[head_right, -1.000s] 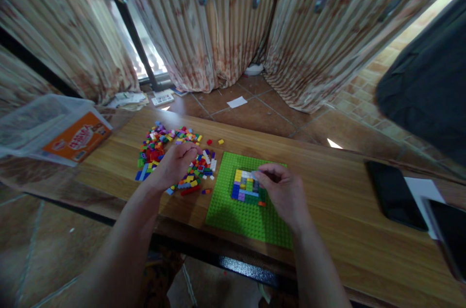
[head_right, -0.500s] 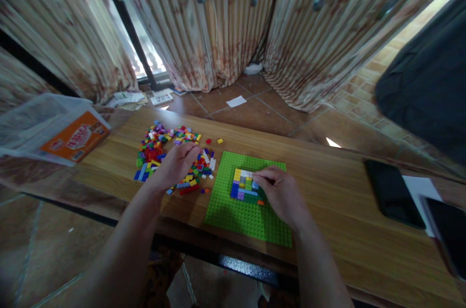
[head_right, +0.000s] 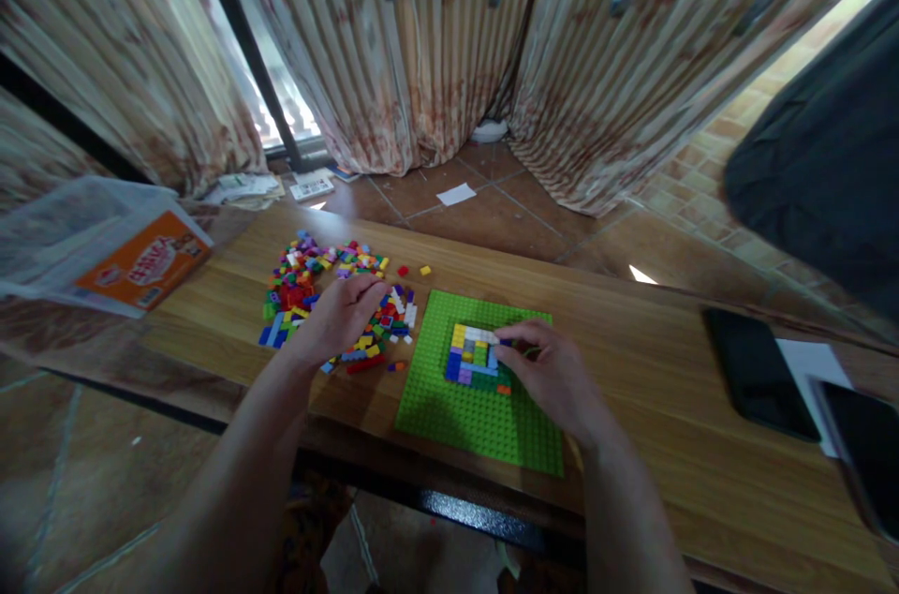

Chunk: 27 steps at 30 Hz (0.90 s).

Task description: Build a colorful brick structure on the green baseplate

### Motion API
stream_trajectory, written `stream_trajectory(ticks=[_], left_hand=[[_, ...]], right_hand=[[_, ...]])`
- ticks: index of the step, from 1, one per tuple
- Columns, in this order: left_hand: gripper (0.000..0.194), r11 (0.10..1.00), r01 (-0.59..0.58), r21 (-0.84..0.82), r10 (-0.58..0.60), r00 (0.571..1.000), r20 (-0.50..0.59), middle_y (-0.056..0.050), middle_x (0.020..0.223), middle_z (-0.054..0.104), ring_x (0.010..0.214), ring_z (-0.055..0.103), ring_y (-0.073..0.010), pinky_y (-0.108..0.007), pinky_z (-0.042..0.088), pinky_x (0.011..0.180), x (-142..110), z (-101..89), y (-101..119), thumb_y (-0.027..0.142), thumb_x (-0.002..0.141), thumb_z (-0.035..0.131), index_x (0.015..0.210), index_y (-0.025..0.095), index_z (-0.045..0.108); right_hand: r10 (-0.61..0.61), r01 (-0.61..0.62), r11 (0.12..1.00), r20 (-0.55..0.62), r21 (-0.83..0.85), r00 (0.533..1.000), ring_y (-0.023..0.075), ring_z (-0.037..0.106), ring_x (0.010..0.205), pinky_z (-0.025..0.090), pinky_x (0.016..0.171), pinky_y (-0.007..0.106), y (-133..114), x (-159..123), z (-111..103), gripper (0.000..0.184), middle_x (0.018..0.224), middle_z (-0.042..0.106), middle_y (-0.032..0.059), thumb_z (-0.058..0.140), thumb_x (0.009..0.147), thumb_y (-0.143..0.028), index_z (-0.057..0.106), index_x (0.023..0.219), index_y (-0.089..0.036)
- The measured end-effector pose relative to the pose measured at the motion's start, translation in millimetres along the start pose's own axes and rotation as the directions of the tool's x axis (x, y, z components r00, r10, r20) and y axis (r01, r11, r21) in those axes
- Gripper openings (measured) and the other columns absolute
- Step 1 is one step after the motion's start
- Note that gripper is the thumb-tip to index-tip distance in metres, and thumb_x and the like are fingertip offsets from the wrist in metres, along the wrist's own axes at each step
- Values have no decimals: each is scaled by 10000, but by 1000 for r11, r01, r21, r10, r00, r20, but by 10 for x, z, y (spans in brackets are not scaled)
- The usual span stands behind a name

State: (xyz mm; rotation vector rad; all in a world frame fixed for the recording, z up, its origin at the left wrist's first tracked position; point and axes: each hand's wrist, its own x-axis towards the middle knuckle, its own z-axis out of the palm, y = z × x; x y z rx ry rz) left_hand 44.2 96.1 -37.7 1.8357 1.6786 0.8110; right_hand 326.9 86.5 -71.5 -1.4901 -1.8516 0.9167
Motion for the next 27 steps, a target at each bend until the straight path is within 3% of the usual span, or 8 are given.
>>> stream_trajectory(ticks=[8,20,27], left_hand=[[291,1000,-15,24,15,1000,2,37,543,455,562,434,-115,-252,288,564,5,5,-14,249,898,399,622,182,463],[306,998,-14,63,14,1000,-2,25,561,493,581,465,-124,-257,302,574,18,15,-36,250,906,403,619,181,483],[293,998,-18,58,18,1000,1,26,564,494,588,455,-120,-248,302,578,2,5,-30,239,908,410,644,168,516]], right_hand=[[22,-22,1000,73,-1,997,202,617,867,493,685,324,-19,-33,-26,262,1060,649,52,731,682,-393,740,907,-258],[-96,98,978,21,-182,995,209,613,928,474,864,376,-102,-39,93,176,1073,644,46,639,793,-373,719,895,-256],[-128,134,972,42,-192,991,220,622,930,479,849,379,-86,-31,116,221,1024,675,47,605,833,-403,730,952,-265]])
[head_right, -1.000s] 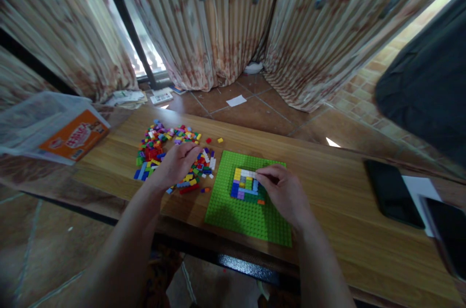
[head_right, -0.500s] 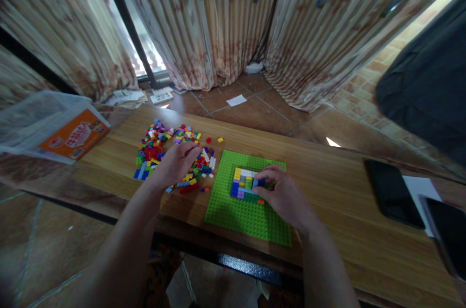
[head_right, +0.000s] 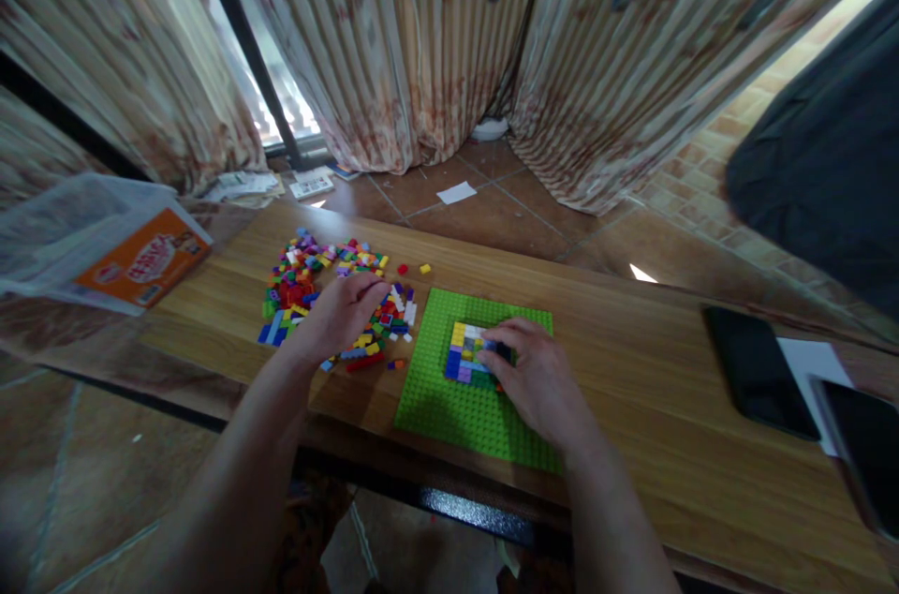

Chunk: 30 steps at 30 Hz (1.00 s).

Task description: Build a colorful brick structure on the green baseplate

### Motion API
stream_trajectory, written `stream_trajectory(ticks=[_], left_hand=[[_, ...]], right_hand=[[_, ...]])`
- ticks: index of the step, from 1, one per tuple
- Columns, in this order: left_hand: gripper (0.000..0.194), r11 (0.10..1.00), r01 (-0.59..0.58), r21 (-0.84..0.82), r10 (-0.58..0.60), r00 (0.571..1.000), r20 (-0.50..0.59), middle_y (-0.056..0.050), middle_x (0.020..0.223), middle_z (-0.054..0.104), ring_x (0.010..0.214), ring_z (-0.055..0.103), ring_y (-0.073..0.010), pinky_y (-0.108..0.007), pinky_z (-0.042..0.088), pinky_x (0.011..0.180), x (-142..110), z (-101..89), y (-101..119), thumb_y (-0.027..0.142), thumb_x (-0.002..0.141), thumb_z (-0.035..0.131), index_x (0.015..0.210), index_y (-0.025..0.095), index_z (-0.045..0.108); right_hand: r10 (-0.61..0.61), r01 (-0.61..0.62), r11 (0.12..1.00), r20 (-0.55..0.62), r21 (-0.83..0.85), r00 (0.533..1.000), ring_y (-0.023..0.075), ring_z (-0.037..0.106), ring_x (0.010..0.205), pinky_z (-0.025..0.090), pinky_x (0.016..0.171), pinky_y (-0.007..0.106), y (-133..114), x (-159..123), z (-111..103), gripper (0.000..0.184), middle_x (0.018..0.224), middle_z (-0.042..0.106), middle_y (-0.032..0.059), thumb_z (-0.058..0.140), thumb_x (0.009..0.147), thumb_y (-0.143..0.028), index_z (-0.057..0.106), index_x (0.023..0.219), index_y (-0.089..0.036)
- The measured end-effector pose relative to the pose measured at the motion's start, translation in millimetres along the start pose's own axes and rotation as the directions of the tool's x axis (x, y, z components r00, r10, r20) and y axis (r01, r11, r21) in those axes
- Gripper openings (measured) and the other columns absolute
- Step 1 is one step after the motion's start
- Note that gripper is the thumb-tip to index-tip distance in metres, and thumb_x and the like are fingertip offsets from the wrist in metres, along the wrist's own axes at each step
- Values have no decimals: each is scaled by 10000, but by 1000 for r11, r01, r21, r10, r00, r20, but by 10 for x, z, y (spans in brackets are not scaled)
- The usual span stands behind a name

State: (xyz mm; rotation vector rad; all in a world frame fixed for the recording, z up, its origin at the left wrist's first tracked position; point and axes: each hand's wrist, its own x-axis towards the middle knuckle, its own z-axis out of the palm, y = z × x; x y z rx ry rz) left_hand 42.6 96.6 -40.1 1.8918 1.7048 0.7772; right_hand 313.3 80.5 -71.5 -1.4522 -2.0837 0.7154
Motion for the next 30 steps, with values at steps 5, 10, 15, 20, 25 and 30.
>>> stream_trajectory(ticks=[5,10,15,20,25,30], left_hand=[[291,1000,5,13,-5,1000,-5,17,589,520,601,470,-123,-248,312,586,-2,-11,0,229,908,414,654,162,539],[289,1000,9,14,-9,1000,-7,13,592,512,598,465,-123,-249,311,585,1,-10,6,225,907,409,654,163,535],[291,1000,4,12,-4,1000,0,24,567,476,582,446,-120,-250,292,576,2,-2,-3,229,905,405,641,166,511],[289,1000,4,21,-4,1000,-2,27,565,469,572,437,-115,-253,276,575,1,-4,-3,227,903,412,631,169,488],[290,1000,9,16,-9,1000,1,27,565,476,577,445,-121,-253,279,576,3,-1,-3,244,906,410,638,173,496],[294,1000,7,11,-7,1000,-1,22,570,497,575,458,-119,-252,280,574,3,-1,-12,237,908,406,640,168,504]], right_hand=[[-30,29,999,-18,-22,999,217,633,897,491,832,382,57,-21,-11,231,1026,672,49,598,840,-418,739,954,-274],[-63,62,997,-34,-34,997,221,636,901,497,838,390,82,-19,-8,220,1023,674,48,608,833,-394,742,963,-278],[-44,44,999,-33,-11,998,213,640,913,495,864,388,84,-15,0,207,1030,675,45,619,824,-373,742,949,-264],[-49,49,999,-17,-6,999,206,645,896,503,846,373,44,-23,-14,206,1019,678,50,596,842,-364,744,932,-253],[-79,78,995,-17,-61,997,218,640,909,506,853,384,4,-21,-25,219,1031,676,71,567,862,-345,747,922,-236],[-119,119,984,10,-129,993,218,625,922,501,860,377,-16,-29,-32,219,1032,671,80,547,882,-314,738,932,-222]])
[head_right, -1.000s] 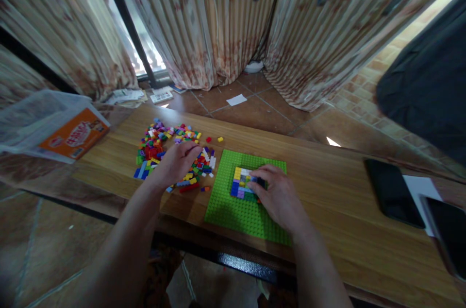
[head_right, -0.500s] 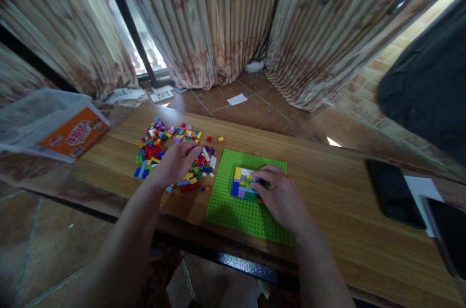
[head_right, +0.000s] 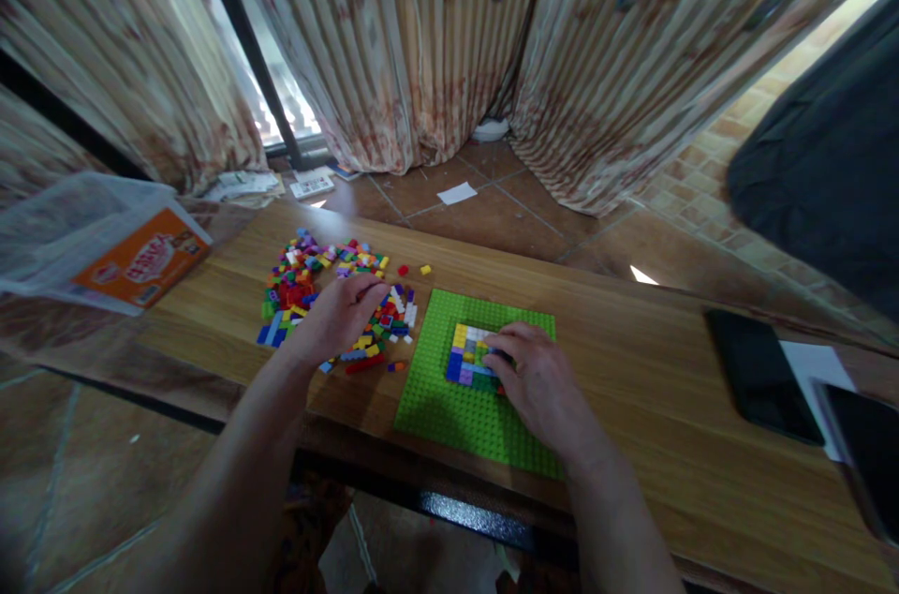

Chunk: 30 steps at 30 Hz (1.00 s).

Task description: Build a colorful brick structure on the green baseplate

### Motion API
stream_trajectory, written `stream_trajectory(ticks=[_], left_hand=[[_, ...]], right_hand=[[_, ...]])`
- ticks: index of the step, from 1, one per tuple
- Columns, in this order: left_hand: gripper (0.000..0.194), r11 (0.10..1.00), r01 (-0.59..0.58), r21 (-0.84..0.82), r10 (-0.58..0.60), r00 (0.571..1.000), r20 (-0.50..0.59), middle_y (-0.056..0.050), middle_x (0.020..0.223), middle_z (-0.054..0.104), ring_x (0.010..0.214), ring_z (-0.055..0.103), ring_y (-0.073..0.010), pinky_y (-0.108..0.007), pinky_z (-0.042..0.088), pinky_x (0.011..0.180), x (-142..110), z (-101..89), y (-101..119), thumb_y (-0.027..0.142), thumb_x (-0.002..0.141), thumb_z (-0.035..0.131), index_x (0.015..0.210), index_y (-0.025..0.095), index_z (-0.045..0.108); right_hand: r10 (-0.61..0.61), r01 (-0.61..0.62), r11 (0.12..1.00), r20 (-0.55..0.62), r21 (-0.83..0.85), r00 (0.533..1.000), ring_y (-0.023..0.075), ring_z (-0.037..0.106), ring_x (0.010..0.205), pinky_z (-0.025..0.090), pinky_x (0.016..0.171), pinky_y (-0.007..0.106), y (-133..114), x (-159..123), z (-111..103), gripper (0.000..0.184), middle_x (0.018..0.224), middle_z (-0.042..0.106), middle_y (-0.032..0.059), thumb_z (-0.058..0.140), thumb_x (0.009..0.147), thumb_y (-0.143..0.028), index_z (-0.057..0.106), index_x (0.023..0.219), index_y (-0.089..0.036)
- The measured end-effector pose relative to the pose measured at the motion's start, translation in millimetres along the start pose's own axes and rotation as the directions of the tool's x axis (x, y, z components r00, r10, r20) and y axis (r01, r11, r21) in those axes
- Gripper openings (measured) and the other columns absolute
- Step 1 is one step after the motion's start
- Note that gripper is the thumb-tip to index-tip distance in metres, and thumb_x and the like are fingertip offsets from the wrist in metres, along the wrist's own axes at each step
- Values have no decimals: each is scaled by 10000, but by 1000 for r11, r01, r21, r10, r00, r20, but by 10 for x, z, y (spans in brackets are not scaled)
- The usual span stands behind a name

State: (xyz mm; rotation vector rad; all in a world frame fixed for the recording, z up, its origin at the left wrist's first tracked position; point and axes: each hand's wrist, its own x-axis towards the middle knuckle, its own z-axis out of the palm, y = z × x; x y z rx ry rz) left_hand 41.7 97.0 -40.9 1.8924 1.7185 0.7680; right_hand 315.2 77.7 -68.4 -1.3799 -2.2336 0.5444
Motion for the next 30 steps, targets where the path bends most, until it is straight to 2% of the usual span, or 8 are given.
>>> stream_trajectory(ticks=[5,20,24,30], left_hand=[[271,1000,4,16,-4,1000,-3,6,619,549,610,499,-132,-253,312,599,-2,16,-4,247,910,410,697,161,554],[287,1000,-13,17,13,1000,11,0,640,572,616,528,-144,-260,327,609,-5,60,-11,274,923,391,711,174,556],[287,1000,-10,18,10,1000,18,6,620,561,601,522,-141,-260,324,599,-9,61,-14,273,923,392,696,179,540],[289,1000,-5,22,5,1000,19,-9,662,602,635,549,-153,-264,348,621,-10,72,-29,291,921,396,715,176,564]], right_hand=[[-12,12,999,-1,-38,1000,218,623,911,499,850,369,-34,7,-2,223,1028,665,83,526,894,-285,738,911,-219],[-37,45,982,45,-182,998,204,610,873,493,831,337,-60,14,-27,208,970,666,78,528,887,-214,736,886,-205],[4,2,987,39,-161,999,207,616,870,495,809,336,-60,19,-31,195,970,677,78,547,878,-219,741,883,-205],[51,-51,998,18,-45,999,197,626,894,486,850,347,-3,34,-37,173,1004,676,62,594,854,-259,738,943,-222]])
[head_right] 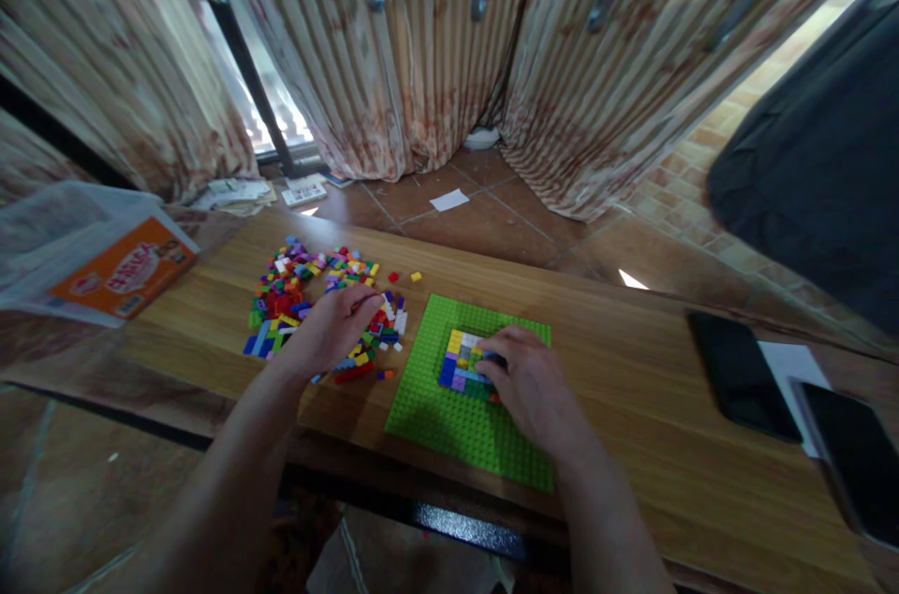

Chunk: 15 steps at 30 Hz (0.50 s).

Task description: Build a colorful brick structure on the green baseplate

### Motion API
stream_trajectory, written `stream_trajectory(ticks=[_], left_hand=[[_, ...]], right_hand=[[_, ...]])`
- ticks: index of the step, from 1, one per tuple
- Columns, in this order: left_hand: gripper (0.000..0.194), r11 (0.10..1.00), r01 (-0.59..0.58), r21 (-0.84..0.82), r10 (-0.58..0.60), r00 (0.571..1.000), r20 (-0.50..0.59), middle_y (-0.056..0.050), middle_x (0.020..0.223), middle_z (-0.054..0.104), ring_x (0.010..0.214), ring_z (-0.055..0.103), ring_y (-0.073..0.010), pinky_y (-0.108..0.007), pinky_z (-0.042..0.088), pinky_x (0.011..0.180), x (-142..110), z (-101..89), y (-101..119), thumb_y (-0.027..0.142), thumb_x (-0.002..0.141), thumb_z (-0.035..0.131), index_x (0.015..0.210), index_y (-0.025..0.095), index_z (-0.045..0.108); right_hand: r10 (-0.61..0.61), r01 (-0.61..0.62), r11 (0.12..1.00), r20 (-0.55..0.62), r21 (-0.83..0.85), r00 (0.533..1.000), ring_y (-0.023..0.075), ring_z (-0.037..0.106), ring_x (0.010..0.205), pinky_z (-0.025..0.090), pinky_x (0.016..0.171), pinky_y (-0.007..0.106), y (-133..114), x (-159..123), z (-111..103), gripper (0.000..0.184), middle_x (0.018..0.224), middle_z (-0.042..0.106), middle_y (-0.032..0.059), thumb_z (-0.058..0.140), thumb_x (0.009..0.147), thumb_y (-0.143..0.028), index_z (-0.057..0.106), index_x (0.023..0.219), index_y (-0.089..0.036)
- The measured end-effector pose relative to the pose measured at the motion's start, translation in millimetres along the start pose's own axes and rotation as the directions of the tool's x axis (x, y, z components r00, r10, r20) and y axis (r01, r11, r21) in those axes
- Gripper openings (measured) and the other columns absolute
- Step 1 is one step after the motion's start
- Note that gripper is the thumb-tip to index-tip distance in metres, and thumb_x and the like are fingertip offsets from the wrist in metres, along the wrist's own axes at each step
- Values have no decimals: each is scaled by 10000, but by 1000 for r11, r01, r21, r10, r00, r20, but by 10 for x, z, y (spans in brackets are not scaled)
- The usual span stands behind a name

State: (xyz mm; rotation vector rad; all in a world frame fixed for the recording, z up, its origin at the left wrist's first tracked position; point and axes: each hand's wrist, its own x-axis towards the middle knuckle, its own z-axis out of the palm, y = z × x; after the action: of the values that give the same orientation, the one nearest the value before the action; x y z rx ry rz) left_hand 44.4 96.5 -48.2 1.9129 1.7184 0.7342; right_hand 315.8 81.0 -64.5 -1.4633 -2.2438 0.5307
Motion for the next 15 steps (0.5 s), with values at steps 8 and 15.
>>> stream_trajectory(ticks=[8,15], left_hand=[[284,999,15,35,-15,1000,1,-27,678,622,645,563,-160,-265,353,628,-2,-39,46,269,917,402,723,169,584],[294,999,19,30,-19,1000,3,-10,621,576,592,522,-145,-259,320,589,0,-35,37,275,917,402,691,171,559]], right_hand=[[107,-101,982,-34,159,994,200,637,878,493,810,358,115,-16,-17,220,983,683,45,600,846,-376,720,976,-246],[232,-217,966,-110,138,966,198,636,794,496,714,347,164,-17,-25,308,945,694,67,592,826,-400,703,1035,-203]])
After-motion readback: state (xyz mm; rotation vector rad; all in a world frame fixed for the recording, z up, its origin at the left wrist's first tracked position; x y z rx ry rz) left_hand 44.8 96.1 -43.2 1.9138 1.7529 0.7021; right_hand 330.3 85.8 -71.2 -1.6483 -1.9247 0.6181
